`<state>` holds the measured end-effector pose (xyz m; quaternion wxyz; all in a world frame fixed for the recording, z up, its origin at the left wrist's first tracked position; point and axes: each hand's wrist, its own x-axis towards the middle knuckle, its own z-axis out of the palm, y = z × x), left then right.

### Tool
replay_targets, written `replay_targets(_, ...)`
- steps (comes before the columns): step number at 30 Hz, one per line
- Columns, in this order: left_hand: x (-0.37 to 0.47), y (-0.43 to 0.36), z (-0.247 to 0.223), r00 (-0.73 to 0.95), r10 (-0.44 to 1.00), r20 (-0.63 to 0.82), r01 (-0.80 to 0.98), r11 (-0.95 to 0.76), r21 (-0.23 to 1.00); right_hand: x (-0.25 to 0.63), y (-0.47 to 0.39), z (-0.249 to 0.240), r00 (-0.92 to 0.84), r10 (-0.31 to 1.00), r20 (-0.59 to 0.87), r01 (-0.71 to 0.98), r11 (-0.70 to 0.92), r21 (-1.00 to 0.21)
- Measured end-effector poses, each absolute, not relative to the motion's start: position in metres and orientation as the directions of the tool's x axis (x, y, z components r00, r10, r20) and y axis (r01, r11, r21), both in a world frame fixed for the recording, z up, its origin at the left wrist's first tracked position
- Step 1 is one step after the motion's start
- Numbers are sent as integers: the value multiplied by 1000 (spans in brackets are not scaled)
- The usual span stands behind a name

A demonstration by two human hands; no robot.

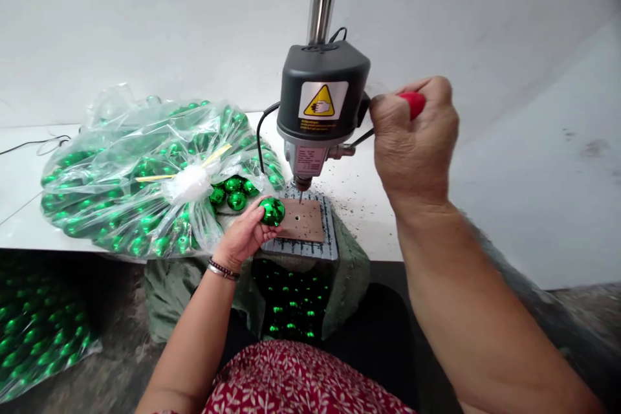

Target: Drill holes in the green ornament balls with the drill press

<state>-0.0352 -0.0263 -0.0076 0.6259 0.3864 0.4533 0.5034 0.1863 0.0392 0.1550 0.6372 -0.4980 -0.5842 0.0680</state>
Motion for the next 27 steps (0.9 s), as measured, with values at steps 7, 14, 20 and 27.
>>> replay_targets(7, -17, -6, -17, -93, 996, 3, 187, 15, 982, 186, 39, 154, 281, 651, 705, 506, 524, -685)
replay_targets(14, -4, 9, -18, -64, 992, 109, 493, -64, 868, 184, 34, 159, 291, 706, 646, 462, 488, -741)
replay_targets(20, -1, 12, -23, -15, 996, 86, 574, -62, 816, 183, 29, 162, 275, 725, 631, 471, 471, -746)
replay_targets(27, 10, 13, -25, 39, 975, 219, 784, -166, 598, 186, 29, 157, 246, 700, 670, 494, 505, -708)
